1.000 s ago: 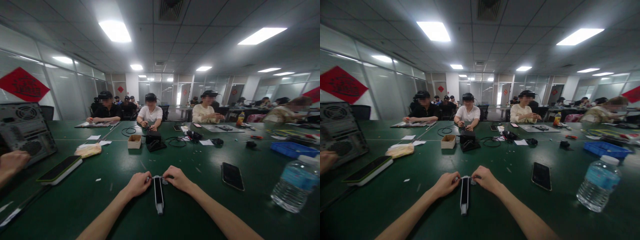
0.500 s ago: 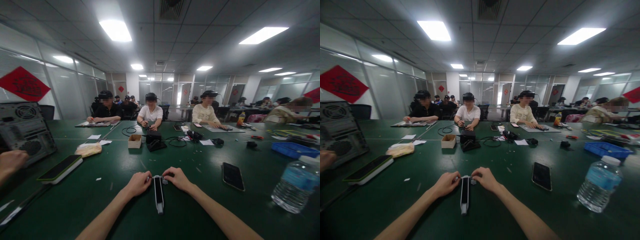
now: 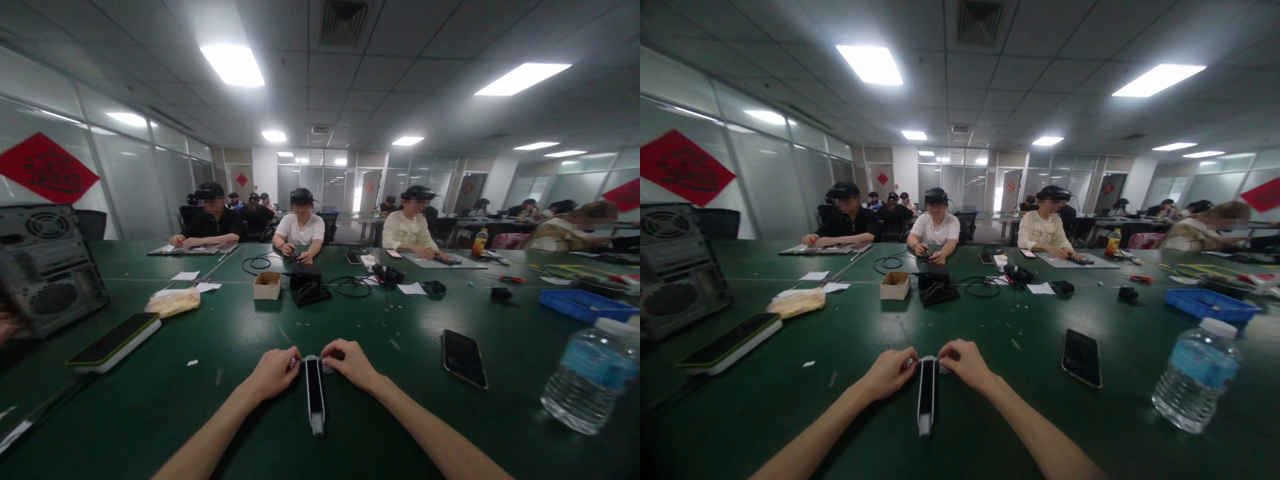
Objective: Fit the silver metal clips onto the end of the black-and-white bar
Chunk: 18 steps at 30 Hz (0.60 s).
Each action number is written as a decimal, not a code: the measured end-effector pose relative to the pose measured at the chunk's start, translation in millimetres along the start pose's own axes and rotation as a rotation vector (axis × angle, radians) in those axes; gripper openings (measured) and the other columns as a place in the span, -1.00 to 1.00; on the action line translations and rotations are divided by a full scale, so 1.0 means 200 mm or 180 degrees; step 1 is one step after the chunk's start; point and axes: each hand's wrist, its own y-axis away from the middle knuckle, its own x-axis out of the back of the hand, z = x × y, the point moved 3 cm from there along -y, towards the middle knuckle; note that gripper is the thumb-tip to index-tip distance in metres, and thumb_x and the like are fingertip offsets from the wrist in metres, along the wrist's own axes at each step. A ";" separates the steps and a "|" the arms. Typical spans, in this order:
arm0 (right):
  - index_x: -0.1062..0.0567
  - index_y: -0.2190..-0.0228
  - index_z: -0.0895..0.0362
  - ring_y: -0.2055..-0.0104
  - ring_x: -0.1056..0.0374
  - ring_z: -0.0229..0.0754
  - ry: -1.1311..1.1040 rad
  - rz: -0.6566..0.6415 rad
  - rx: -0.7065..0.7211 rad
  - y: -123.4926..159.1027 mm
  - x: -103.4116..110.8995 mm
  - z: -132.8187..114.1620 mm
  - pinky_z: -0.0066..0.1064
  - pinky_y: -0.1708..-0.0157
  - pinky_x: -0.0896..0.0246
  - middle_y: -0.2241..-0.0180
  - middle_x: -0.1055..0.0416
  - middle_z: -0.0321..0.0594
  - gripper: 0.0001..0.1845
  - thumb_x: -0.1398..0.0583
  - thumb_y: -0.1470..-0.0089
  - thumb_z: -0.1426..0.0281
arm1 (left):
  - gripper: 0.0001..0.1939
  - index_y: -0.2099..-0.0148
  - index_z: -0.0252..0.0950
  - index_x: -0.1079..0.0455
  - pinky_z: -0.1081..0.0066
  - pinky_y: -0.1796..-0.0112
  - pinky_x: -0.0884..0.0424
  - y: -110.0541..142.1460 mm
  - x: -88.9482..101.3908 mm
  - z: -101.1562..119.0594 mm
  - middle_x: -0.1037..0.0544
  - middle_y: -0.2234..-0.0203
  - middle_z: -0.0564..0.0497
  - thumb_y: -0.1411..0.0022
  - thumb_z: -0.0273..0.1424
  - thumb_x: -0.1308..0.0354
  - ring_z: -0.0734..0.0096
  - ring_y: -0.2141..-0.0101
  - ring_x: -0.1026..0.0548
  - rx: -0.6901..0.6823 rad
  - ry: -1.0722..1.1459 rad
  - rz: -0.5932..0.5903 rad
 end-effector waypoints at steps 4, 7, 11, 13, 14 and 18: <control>-0.52 0.30 0.12 0.29 -0.34 -0.24 0.0059 -0.0031 0.0033 0.00 0.00 0.00 -0.44 0.27 -0.23 0.31 -0.45 -0.27 -0.85 -0.23 -0.02 0.37 | -0.79 0.15 -0.21 -0.32 0.48 0.36 -0.24 0.00 0.00 0.01 -0.51 0.41 0.04 -0.29 -0.31 0.10 0.38 0.38 -0.46 -0.0020 -0.0018 -0.0009; -0.51 0.31 0.13 0.29 -0.34 -0.25 0.0041 -0.0055 0.0041 0.00 0.00 -0.02 -0.45 0.27 -0.24 0.32 -0.45 -0.27 -0.86 -0.23 -0.02 0.39 | -0.80 0.15 -0.21 -0.32 0.48 0.35 -0.23 0.00 0.00 0.01 -0.51 0.40 0.04 -0.29 -0.32 0.09 0.38 0.38 -0.46 -0.0013 -0.0022 0.0004; -0.50 0.31 0.13 0.29 -0.33 -0.25 0.0036 -0.0091 -0.0005 0.01 0.01 -0.03 -0.45 0.28 -0.24 0.32 -0.44 -0.28 -0.87 -0.23 -0.03 0.40 | -0.80 0.16 -0.21 -0.32 0.47 0.36 -0.24 0.00 0.01 0.01 -0.51 0.41 0.05 -0.28 -0.32 0.09 0.39 0.39 -0.45 0.0016 0.0007 -0.0013; -0.50 0.29 0.13 0.29 -0.33 -0.25 0.0039 -0.0128 -0.0007 0.01 0.01 -0.03 -0.45 0.29 -0.25 0.30 -0.44 -0.27 -0.86 -0.22 -0.04 0.40 | -0.80 0.15 -0.21 -0.32 0.47 0.35 -0.25 0.01 0.01 0.01 -0.51 0.40 0.05 -0.28 -0.33 0.10 0.39 0.39 -0.46 0.0019 0.0042 -0.0055; -0.50 0.29 0.13 0.29 -0.33 -0.25 0.0047 -0.0139 0.0005 0.01 0.00 -0.02 -0.45 0.29 -0.25 0.30 -0.44 -0.27 -0.86 -0.21 -0.05 0.40 | -0.80 0.15 -0.22 -0.32 0.47 0.34 -0.25 0.01 0.01 0.02 -0.51 0.39 0.04 -0.28 -0.33 0.10 0.39 0.38 -0.46 0.0016 0.0043 -0.0064; -0.50 0.31 0.13 0.31 -0.33 -0.25 0.0134 -0.0087 0.0050 0.00 -0.01 0.01 -0.44 0.28 -0.24 0.32 -0.44 -0.27 -0.88 -0.22 -0.03 0.41 | -0.80 0.16 -0.22 -0.32 0.47 0.35 -0.26 0.01 0.02 0.02 -0.51 0.42 0.04 -0.27 -0.33 0.09 0.38 0.40 -0.46 -0.0026 -0.0040 0.0000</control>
